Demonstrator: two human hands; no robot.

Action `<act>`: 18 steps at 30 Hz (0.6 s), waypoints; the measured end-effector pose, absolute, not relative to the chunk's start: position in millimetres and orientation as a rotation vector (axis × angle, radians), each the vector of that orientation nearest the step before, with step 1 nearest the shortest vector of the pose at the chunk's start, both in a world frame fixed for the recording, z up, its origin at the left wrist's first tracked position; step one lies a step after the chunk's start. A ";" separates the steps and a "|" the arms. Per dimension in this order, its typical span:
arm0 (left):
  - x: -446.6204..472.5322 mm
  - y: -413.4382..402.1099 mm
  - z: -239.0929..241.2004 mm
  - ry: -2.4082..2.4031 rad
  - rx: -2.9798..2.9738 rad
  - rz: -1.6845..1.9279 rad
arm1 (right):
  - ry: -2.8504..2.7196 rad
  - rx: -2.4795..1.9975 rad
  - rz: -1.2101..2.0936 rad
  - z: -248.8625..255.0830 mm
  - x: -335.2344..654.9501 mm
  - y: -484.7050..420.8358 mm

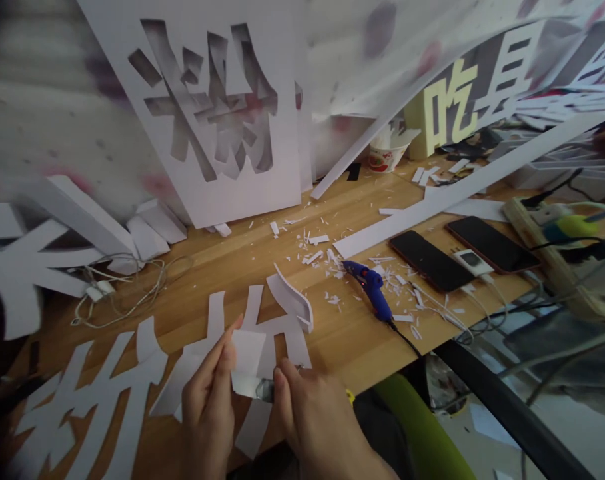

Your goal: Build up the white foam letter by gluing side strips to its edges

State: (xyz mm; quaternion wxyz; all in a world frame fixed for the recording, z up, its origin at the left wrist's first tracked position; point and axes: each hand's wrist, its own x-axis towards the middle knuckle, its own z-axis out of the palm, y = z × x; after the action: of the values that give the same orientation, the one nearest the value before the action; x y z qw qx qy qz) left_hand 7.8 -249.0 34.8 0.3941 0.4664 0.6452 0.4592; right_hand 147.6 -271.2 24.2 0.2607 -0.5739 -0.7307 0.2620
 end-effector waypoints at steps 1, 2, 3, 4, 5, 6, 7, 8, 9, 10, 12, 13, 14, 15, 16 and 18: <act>8.2 -250.0 35.9 1.635 1.178 1.154 | -1.987 -1.559 0.667 23.1 147.3 -271.2; 8.5 -250.8 37.0 1.638 1.173 1.143 | -1.996 -1.560 0.609 22.1 147.5 -271.3; 8.9 -251.6 38.2 1.642 1.169 1.131 | -2.003 -1.558 0.538 21.1 148.0 -271.3; 9.3 -252.2 39.3 1.643 1.166 1.119 | -2.007 -1.555 0.460 20.3 148.7 -271.3; 9.8 -252.8 40.2 1.640 1.163 1.110 | -2.013 -1.551 0.387 19.7 149.5 -271.1; 10.2 -253.3 40.8 1.633 1.160 1.101 | -2.018 -1.545 0.320 19.3 150.3 -270.7; 10.7 -253.7 41.3 1.627 1.156 1.098 | -2.019 -1.545 0.264 19.0 151.1 -270.1; 11.1 -254.0 41.6 1.623 1.154 1.098 | -2.024 -1.544 0.225 18.8 151.7 -269.3; 11.5 -254.3 41.9 1.619 1.154 1.100 | -2.029 -1.546 0.201 18.6 152.3 -268.5; 11.8 -254.4 42.1 1.621 1.156 1.105 | -2.032 -1.547 0.186 18.3 152.7 -267.6; 12.5 -254.7 42.6 1.628 1.158 1.108 | -2.036 -1.553 0.171 17.3 153.3 -265.9; 12.8 -254.8 43.0 1.631 1.157 1.107 | -2.037 -1.554 0.165 16.7 153.6 -265.1; 13.2 -254.9 43.3 1.635 1.155 1.107 | -2.035 -1.555 0.155 16.0 153.8 -264.4; 13.5 -255.1 43.7 1.639 1.150 1.109 | -2.029 -1.558 0.141 15.3 154.0 -263.8; 13.9 -255.3 44.1 1.640 1.142 1.111 | -2.025 -1.562 0.126 14.8 154.3 -263.4; 14.4 -256.0 45.0 1.634 1.120 1.106 | -2.023 -1.570 0.107 14.1 154.8 -262.8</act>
State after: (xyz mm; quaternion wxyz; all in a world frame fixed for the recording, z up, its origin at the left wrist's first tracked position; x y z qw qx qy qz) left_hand 14.4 -256.0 45.0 0.4226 0.4472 0.6529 0.4419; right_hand 154.8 -262.8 14.1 0.2852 -0.5871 -0.7566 0.0398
